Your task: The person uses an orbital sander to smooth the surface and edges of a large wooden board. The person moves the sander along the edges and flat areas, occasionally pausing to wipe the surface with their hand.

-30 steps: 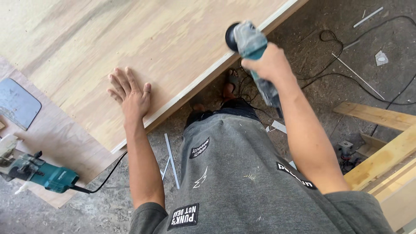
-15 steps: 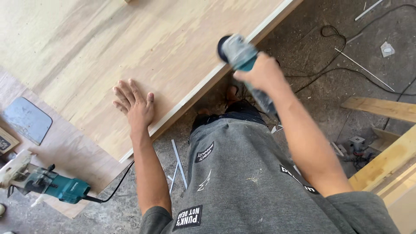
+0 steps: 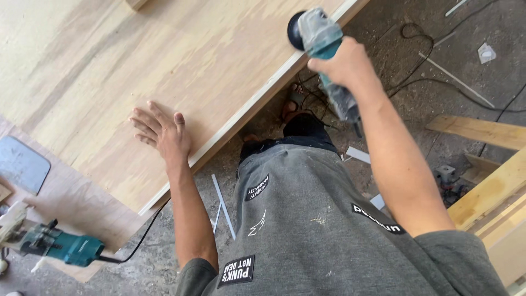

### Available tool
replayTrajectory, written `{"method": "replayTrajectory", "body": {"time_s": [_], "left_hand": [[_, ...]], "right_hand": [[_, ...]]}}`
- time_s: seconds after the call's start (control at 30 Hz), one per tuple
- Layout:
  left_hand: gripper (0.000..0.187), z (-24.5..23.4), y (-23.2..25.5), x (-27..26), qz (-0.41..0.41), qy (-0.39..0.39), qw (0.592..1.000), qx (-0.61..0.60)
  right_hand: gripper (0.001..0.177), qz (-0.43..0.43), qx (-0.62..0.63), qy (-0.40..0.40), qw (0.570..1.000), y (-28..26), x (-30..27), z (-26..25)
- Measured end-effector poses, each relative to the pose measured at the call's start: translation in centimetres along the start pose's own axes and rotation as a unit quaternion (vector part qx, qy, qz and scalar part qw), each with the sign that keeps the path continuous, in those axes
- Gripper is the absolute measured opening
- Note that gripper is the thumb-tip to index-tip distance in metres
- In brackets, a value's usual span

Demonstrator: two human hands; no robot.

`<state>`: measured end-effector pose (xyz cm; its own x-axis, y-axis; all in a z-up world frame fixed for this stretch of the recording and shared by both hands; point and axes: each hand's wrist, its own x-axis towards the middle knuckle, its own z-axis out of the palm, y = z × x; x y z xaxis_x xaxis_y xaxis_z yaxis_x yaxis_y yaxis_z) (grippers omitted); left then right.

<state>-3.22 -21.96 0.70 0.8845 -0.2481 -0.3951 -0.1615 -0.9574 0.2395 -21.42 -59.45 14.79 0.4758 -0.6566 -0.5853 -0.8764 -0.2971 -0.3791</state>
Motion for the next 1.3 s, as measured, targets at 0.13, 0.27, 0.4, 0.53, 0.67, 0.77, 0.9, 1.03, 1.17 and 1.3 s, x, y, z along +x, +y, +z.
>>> {"method": "replayTrajectory", "body": {"time_s": [0.13, 0.27, 0.4, 0.53, 0.67, 0.77, 0.9, 1.03, 1.17, 1.3], "left_hand": [[0.083, 1.1, 5.2, 1.8, -0.005, 0.022, 1.000, 0.007], [0.082, 0.8, 13.0, 4.2, -0.015, 0.052, 0.998, 0.014], [0.081, 2.8, 16.7, 7.2, -0.035, 0.098, 0.994, 0.040], [0.084, 3.1, 17.6, 8.0, -0.075, 0.115, 0.990, 0.035], [0.081, 2.7, 17.9, 7.7, -0.076, 0.115, 0.990, 0.024], [0.077, 2.7, 18.2, 7.5, -0.082, 0.118, 0.989, 0.015], [0.075, 2.2, 18.7, 7.2, -0.091, 0.129, 0.987, 0.012], [0.075, 3.1, 18.2, 7.9, -0.081, 0.147, 0.986, 0.019], [0.075, 3.0, 18.3, 7.0, -0.092, 0.158, 0.983, 0.006], [0.072, 2.1, 19.5, 6.9, -0.092, 0.131, 0.987, 0.017]], "right_hand": [[0.083, 0.016, -0.025, -0.043, 0.999, -0.1, -2.0, -1.0], [0.101, -0.021, -0.075, -0.099, 0.992, 2.3, -0.5, -1.2], [0.088, -0.005, -0.043, -0.057, 0.997, 5.2, 4.3, -5.4], [0.089, -0.025, -0.046, -0.033, 0.998, 6.7, 7.3, -8.9], [0.087, -0.036, -0.051, -0.109, 0.992, 5.7, 6.1, -8.1], [0.090, -0.089, -0.088, -0.140, 0.982, 5.8, 5.9, -6.8], [0.089, -0.079, -0.069, -0.143, 0.984, 6.1, 5.9, -7.5], [0.081, -0.005, -0.033, -0.094, 0.995, 5.6, 8.2, -12.9], [0.049, 0.107, 0.040, -0.088, 0.990, 5.0, 8.9, -16.3], [0.089, 0.017, 0.011, -0.091, 0.996, 7.1, 9.5, -12.4]]}}
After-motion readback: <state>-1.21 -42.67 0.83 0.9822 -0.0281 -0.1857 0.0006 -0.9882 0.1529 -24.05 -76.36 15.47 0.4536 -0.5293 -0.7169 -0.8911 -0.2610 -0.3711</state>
